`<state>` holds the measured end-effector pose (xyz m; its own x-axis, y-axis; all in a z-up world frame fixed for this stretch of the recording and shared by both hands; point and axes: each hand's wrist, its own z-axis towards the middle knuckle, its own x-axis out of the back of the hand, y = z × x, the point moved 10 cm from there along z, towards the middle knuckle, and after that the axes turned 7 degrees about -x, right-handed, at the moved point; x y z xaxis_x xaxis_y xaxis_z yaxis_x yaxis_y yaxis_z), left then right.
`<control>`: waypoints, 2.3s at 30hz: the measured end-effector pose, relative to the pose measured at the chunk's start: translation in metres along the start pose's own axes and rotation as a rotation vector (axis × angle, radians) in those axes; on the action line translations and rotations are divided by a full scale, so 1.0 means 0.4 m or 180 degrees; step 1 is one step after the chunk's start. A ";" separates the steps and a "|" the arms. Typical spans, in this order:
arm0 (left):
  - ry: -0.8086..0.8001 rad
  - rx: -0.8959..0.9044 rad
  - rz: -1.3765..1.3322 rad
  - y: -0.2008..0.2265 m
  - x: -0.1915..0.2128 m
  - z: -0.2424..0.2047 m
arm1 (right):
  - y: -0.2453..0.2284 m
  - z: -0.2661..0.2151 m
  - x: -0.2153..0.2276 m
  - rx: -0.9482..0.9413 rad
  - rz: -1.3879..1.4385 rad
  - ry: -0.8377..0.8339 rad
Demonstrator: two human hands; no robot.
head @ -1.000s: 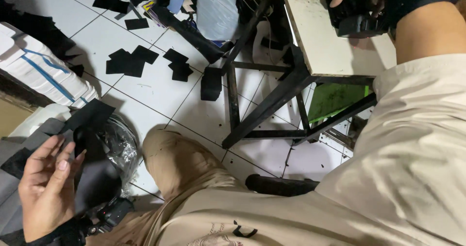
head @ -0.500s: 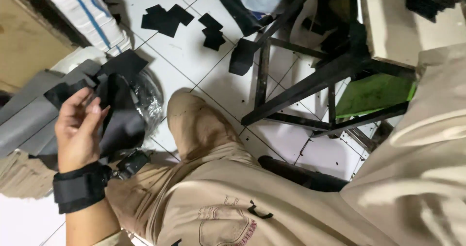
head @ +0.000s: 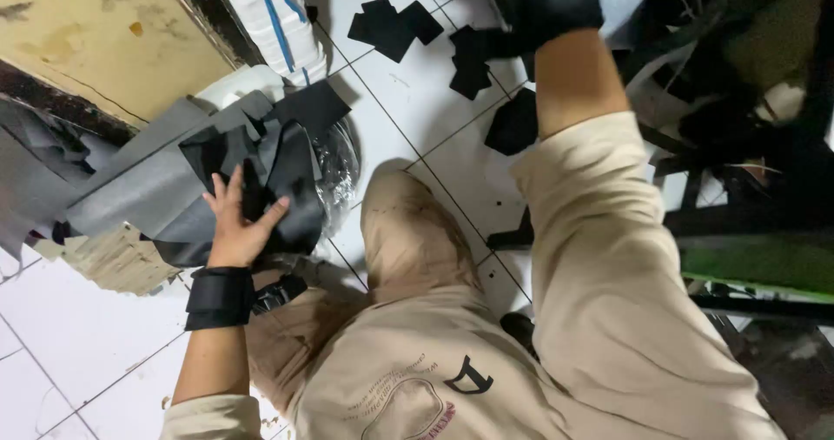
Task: The recorder is picking up small black leather rectangles from the floor and arranging them into a neat stack.
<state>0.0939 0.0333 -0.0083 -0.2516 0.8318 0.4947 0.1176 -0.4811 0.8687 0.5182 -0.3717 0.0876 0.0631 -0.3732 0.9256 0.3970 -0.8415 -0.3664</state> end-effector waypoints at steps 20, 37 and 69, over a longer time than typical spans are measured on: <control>-0.2096 0.1264 0.2091 -0.227 -0.135 0.036 | 0.661 -0.115 -0.761 -0.3220 0.0247 -0.0460; -0.1917 0.0749 0.1879 -0.209 -0.155 0.061 | 0.512 -0.092 -0.811 -0.1873 0.1707 -0.1563; -0.2461 0.1174 0.1841 -0.262 -0.175 0.018 | 0.213 0.419 -1.004 -0.1136 0.0552 -0.0734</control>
<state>0.1060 0.0274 -0.1341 0.6080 0.5137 0.6054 0.3443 -0.8577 0.3819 0.6800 -0.2279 -0.2994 0.3192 -0.4578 0.8298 0.0248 -0.8713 -0.4902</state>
